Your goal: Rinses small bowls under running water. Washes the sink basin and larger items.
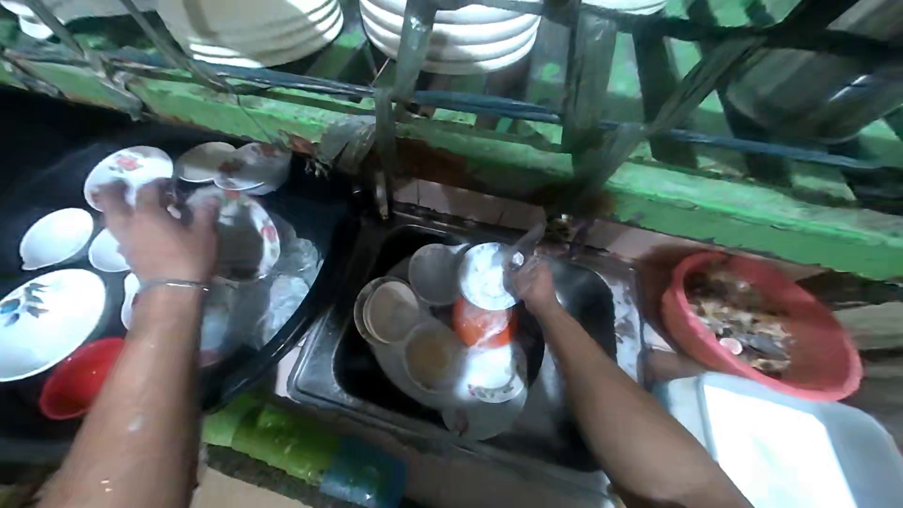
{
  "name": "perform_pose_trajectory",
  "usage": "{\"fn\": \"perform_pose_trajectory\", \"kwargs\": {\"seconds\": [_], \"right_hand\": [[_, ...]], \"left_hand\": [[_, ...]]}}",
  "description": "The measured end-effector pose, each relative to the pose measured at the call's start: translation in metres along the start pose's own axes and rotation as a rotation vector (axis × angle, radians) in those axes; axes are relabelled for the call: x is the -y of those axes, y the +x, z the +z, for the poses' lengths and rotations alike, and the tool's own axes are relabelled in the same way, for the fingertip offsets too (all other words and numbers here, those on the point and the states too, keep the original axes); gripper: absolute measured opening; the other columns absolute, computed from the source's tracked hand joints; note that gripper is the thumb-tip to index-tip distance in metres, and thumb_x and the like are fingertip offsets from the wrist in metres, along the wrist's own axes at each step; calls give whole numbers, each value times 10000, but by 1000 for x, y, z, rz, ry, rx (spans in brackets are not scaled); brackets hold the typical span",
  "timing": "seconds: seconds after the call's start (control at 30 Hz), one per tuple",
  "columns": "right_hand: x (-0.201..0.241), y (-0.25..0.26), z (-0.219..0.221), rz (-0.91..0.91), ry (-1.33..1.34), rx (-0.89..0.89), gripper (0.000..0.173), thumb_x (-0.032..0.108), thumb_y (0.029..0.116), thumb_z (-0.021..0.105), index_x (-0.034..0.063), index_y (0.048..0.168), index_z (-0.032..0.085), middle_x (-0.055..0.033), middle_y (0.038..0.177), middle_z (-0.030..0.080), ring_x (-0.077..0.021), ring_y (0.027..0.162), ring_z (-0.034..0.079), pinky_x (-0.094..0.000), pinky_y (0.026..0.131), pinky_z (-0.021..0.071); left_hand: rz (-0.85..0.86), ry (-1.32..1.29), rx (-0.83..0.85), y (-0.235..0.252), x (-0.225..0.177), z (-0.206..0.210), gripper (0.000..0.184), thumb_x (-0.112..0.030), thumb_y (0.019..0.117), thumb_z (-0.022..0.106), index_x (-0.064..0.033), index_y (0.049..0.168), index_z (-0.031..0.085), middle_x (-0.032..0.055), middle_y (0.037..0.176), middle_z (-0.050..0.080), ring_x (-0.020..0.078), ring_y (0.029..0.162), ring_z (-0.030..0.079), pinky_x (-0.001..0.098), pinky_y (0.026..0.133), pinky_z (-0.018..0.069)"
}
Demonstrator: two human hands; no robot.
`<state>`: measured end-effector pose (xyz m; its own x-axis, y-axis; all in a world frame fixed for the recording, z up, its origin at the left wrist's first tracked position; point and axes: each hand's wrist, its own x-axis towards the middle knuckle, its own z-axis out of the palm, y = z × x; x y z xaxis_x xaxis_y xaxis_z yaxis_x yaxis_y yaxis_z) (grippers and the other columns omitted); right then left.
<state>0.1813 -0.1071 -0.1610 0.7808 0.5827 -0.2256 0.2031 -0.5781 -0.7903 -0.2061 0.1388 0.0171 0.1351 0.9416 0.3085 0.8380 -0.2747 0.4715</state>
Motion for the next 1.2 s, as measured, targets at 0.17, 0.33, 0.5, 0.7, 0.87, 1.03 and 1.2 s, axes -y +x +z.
{"fn": "perform_pose_trajectory", "kwargs": {"seconds": [0.17, 0.33, 0.5, 0.7, 0.87, 1.03, 1.2], "right_hand": [[-2, -10, -5, 152, 486, 21, 289, 180, 1024, 617, 53, 1284, 630, -121, 1099, 680, -193, 932, 657, -426, 813, 578], [7, -24, -7, 153, 517, -176, 129, 92, 1001, 614, 2, 1083, 655, -107, 911, 655, -163, 734, 598, -383, 669, 530], [11, -43, -26, 123, 490, -273, 323, 264, 1024, 642, -10, 1193, 611, -147, 931, 655, -209, 756, 630, -429, 711, 563], [-9, -32, -37, 95, 611, -390, 220, 237, 1055, 589, 25, 1102, 628, -45, 778, 582, -102, 582, 515, -309, 561, 492], [16, -31, -14, 217, 661, -388, 397, 295, 1110, 396, 4, 1207, 649, -139, 1083, 653, -210, 956, 614, -450, 843, 523], [-21, -34, -3, 367, 621, -246, 425, 340, 1119, 322, 47, 1339, 538, -149, 1112, 619, -249, 919, 612, -464, 766, 531], [-73, -51, 36, 200, -294, 266, 568, 365, 1010, 648, -17, 1418, 548, -298, 1336, 617, -460, 1260, 590, -652, 1061, 457]], "left_hand": [[265, -455, 114, -89, -90, 72, 471, -198, 1007, 632, 28, 1408, 531, 218, 1410, 573, 260, 1301, 575, 402, 1096, 487], [-168, -750, 817, -159, -163, 214, 831, -366, 897, 807, -60, 1545, 387, 250, 1453, 529, 386, 1295, 563, 572, 1066, 484], [-218, -681, 698, -167, -164, 255, 533, -324, 1013, 662, -10, 1431, 560, 249, 1380, 607, 379, 1311, 568, 563, 1116, 440], [-82, -707, 608, -153, -145, 251, 469, -146, 1056, 541, -37, 1509, 480, 221, 1507, 514, 351, 1398, 497, 532, 1165, 399], [13, -743, 843, -161, -195, 249, 571, -373, 988, 684, -67, 1450, 546, 201, 1372, 620, 323, 1287, 590, 544, 1107, 458], [438, -426, 809, -126, -231, 232, 399, -288, 1050, 582, -93, 1394, 634, 158, 1391, 641, 302, 1331, 581, 513, 1151, 422], [702, -76, 607, -108, -232, 161, 391, -247, 1100, 441, -79, 1422, 586, 209, 1289, 671, 400, 1167, 662, 570, 962, 530]]}}
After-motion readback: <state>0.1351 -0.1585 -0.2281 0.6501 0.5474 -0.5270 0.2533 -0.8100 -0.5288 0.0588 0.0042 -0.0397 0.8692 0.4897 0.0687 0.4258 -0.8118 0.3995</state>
